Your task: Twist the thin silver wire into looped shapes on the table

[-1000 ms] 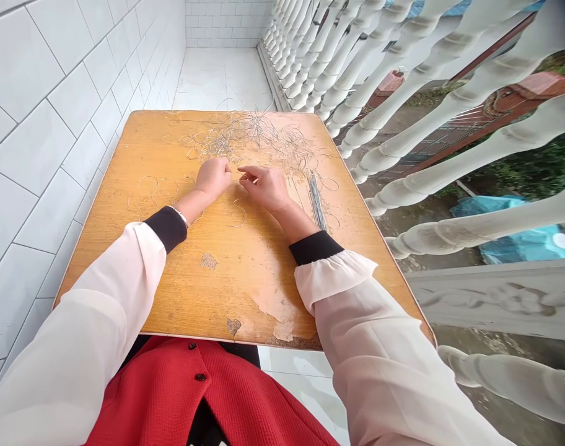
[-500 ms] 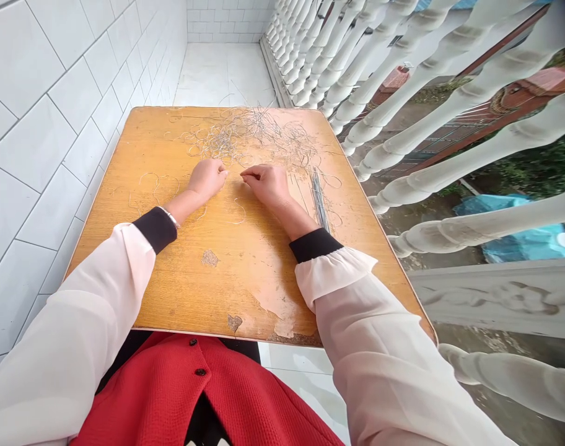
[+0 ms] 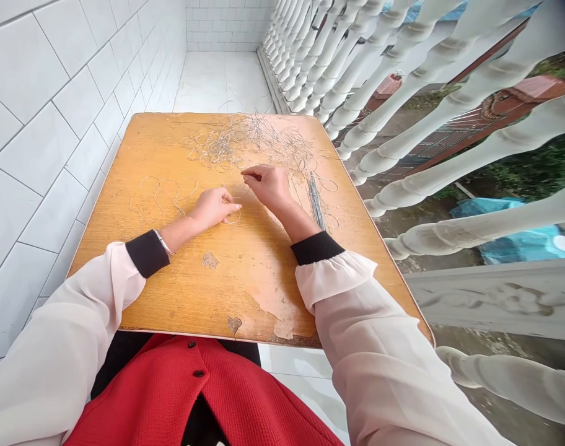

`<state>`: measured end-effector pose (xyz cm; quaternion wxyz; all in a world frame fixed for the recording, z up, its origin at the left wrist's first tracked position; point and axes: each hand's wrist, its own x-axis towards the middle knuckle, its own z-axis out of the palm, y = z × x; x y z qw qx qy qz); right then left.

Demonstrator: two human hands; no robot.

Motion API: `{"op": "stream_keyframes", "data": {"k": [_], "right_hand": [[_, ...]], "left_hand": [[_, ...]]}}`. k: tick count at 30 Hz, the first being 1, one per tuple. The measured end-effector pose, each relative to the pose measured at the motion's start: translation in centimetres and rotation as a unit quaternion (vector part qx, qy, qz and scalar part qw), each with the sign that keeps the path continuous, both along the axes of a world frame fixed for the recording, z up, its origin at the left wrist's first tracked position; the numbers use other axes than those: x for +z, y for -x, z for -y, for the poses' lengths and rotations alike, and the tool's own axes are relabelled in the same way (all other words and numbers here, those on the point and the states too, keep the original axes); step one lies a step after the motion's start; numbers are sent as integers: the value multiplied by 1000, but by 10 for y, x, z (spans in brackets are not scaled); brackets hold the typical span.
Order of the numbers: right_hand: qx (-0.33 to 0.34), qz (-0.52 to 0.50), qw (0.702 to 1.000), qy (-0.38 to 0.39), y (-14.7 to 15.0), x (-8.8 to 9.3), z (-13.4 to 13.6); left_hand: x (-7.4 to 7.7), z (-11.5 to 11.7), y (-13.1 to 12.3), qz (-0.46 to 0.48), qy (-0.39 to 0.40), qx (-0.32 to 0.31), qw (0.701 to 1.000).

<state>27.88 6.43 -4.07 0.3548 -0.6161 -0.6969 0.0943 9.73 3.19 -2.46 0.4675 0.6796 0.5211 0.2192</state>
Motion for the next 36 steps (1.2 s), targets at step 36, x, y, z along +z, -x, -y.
{"op": "stream_keyframes", "data": {"k": [36], "right_hand": [[-10, 32, 999, -39, -15, -1, -3]], "left_hand": [[17, 21, 21, -188, -215, -76, 955]]}}
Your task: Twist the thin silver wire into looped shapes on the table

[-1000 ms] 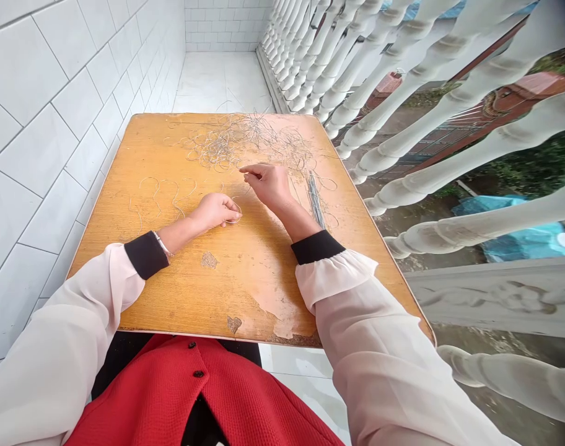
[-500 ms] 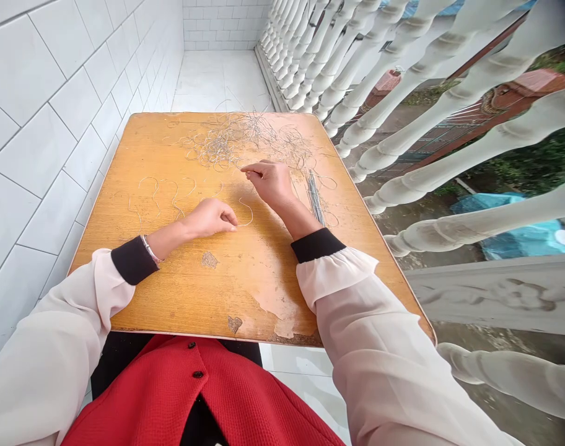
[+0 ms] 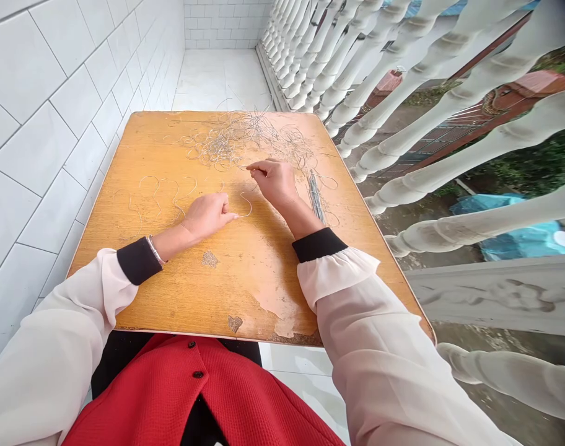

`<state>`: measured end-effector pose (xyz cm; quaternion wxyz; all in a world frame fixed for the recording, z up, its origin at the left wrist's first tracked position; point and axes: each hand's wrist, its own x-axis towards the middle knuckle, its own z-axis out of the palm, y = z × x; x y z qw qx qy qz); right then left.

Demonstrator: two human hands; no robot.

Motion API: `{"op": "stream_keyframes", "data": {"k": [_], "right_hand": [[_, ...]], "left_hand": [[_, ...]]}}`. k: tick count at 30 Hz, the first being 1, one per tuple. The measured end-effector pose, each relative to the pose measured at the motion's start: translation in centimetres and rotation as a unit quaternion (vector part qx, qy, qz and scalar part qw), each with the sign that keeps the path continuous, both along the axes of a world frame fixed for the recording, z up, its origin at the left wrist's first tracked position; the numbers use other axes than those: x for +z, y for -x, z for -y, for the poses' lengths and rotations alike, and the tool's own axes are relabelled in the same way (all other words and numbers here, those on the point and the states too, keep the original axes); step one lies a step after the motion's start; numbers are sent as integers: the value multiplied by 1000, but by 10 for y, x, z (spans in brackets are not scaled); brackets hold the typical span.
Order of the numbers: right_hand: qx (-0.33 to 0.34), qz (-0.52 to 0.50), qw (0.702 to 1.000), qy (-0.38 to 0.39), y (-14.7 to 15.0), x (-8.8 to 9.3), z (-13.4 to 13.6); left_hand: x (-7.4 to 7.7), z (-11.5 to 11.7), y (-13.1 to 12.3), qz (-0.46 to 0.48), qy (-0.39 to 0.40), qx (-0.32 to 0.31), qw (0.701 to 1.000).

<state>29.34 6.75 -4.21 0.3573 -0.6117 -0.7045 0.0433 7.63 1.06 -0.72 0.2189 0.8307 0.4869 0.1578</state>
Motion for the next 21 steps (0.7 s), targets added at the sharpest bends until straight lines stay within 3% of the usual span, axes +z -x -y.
{"op": "stream_keyframes", "data": {"k": [4, 10, 14, 21], "right_hand": [[2, 5, 1000, 9, 4, -3, 0], [13, -5, 999, 31, 14, -4, 1], [7, -12, 999, 45, 11, -4, 0], [13, 96, 991, 92, 14, 0, -11]], "left_hand": [[-3, -3, 7, -2, 0, 6, 1000], [-7, 3, 8, -38, -37, -121, 991], [-9, 8, 3, -94, -51, -147, 983], [-8, 21, 5, -123, -83, -169, 974]]}}
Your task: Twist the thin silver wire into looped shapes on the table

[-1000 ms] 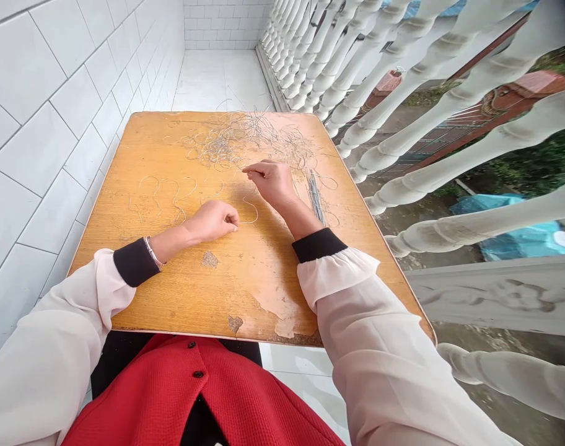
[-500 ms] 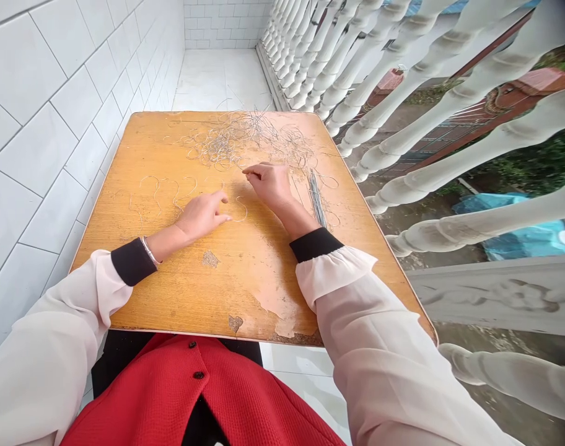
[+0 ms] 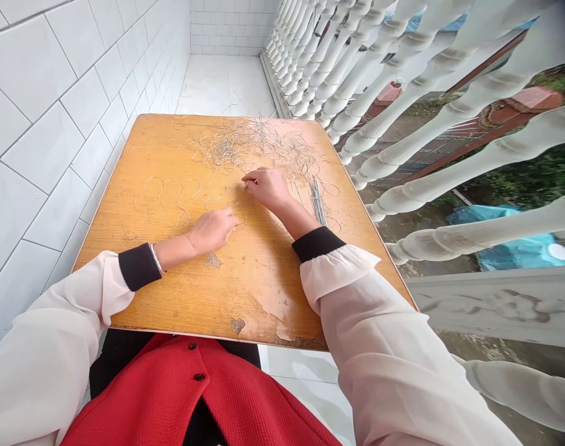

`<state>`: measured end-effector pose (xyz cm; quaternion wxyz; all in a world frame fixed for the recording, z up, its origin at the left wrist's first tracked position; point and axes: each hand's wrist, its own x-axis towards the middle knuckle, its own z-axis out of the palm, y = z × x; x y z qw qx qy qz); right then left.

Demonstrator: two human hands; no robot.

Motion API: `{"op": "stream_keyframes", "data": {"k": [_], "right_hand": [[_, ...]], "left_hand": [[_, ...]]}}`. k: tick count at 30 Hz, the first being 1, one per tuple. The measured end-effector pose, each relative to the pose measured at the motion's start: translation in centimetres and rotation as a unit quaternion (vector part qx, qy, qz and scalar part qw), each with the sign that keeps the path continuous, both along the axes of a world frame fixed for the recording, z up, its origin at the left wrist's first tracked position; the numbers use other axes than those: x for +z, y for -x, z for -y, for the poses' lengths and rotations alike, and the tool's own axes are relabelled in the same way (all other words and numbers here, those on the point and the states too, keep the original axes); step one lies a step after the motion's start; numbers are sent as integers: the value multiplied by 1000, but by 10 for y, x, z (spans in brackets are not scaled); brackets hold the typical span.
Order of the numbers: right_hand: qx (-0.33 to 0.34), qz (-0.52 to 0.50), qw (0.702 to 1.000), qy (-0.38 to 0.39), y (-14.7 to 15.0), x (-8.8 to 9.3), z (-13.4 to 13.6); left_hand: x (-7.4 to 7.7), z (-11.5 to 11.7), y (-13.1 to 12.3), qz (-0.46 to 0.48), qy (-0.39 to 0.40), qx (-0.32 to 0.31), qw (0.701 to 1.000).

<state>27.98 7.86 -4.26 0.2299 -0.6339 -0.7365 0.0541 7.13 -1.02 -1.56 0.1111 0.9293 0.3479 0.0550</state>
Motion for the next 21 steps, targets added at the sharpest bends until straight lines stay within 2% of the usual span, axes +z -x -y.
{"op": "stream_keyframes", "data": {"k": [5, 8, 10, 13, 16, 21], "right_hand": [[11, 58, 998, 38, 6, 7, -9], [35, 71, 996, 46, 9, 8, -11], [43, 74, 995, 45, 13, 6, -12], [37, 77, 995, 44, 20, 4, -13], [23, 97, 994, 46, 27, 5, -11], [17, 164, 985, 57, 32, 14, -6]], "left_hand": [[-2, 7, 28, 49, -63, -49, 996], [-4, -1, 49, 70, -102, -26, 992], [-4, -9, 58, 72, -105, -43, 991], [-4, -19, 62, 47, -83, -75, 993], [-10, -25, 61, 3, -59, -74, 996], [-20, -27, 62, -7, -87, -62, 994]]}}
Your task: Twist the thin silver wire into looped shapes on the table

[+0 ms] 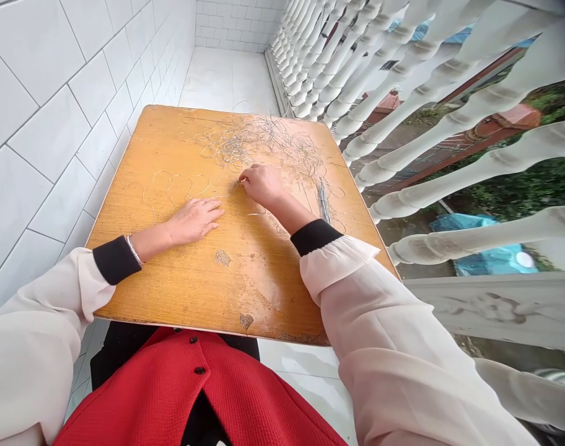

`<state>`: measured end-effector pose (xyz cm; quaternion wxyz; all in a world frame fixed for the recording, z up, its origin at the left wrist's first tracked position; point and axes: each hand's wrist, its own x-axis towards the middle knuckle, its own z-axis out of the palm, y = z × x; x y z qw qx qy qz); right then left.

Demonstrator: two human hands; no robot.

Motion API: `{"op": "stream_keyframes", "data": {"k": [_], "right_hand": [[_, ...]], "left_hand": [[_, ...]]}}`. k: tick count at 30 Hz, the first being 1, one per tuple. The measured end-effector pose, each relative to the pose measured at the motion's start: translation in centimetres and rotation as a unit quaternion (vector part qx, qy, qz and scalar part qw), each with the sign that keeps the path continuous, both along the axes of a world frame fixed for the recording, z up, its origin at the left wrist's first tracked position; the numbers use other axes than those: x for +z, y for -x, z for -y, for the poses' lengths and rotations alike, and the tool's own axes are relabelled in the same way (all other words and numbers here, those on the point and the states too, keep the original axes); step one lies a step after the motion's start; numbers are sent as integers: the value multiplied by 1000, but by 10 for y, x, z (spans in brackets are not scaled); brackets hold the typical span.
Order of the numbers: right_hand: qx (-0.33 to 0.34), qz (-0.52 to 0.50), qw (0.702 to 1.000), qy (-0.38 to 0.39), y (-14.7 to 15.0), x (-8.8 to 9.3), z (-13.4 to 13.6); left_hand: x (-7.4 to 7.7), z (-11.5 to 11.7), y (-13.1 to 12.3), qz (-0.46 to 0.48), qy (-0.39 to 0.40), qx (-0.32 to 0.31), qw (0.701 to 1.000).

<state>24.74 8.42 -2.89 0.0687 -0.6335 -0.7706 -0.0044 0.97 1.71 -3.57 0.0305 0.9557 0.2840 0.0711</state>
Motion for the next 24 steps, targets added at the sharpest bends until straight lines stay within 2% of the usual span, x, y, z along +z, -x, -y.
{"op": "stream_keyframes", "data": {"k": [3, 7, 16, 20, 24], "right_hand": [[6, 19, 1000, -1, -1, 5, 1], [18, 2, 1000, -2, 1, 4, -1], [59, -14, 998, -11, 27, 1, -4], [67, -23, 997, -16, 27, 2, -4], [57, -41, 998, -8, 19, 0, -6]], "left_hand": [[1, 6, -2, -10, -21, 9, 1000], [8, 19, -9, -47, -28, 57, 997], [12, 34, -20, -70, -68, 119, 988], [14, 34, -24, -57, -103, 79, 990], [13, 29, -32, -34, -92, 44, 994]]}}
